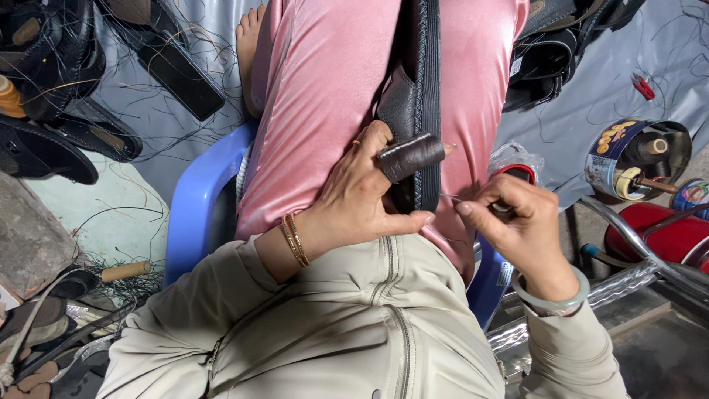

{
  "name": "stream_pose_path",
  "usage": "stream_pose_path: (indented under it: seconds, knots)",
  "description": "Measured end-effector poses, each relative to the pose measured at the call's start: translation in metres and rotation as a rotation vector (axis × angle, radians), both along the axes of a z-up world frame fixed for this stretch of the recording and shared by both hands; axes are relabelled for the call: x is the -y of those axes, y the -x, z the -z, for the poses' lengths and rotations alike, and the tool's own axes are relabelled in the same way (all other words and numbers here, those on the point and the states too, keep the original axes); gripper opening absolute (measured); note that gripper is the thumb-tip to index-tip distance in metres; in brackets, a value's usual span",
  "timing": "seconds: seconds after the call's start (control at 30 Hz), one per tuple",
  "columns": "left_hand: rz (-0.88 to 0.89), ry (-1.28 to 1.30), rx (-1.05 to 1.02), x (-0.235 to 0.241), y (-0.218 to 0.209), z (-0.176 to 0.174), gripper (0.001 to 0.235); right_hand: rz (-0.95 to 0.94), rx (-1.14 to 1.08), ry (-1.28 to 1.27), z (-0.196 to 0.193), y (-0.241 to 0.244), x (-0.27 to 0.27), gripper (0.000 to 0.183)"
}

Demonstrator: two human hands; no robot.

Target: The person sits on a low chair and sews a black sandal resting on their lap using a needle and thread. They pull the thread through the sole and upper repeatedly, then briefly shift to handle other sandals on the floor before returning to the sewing task.

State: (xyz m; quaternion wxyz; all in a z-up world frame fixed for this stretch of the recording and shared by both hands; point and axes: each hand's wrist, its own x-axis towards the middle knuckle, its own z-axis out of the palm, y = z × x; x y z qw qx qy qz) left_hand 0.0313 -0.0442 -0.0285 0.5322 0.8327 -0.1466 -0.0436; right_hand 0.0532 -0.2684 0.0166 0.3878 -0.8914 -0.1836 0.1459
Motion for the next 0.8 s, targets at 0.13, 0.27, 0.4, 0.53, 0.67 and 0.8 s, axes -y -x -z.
stream_pose_path:
  seconds: [0.13,0.27,0.4,0.53,0.67,0.8]
  knots:
    - [-0.081,-0.169,0.024,0.008,-0.001,-0.008,0.074,-0.043,-0.030,-0.052,0.005,0.006,-0.008,0.038]
    - [-0.155,-0.167,0.147,0.012,-0.008,-0.015,0.050,-0.026,-0.017,-0.040,0.012,0.013,-0.004,0.042]
    - [-0.164,-0.198,0.160,0.013,-0.007,-0.013,0.053,-0.007,-0.031,-0.027,0.009,0.015,0.004,0.042]
    - [-0.094,-0.185,0.123,0.005,-0.003,0.001,0.079,0.216,-0.256,0.152,0.008,0.007,0.042,0.031]
    - [-0.018,-0.299,0.057,0.016,0.000,0.001,0.093,0.317,0.029,0.176,-0.008,-0.003,0.045,0.014]
    - [-0.010,-0.412,0.227,0.041,-0.008,-0.023,0.060,0.388,-0.057,-0.057,-0.032,-0.016,-0.004,0.021]
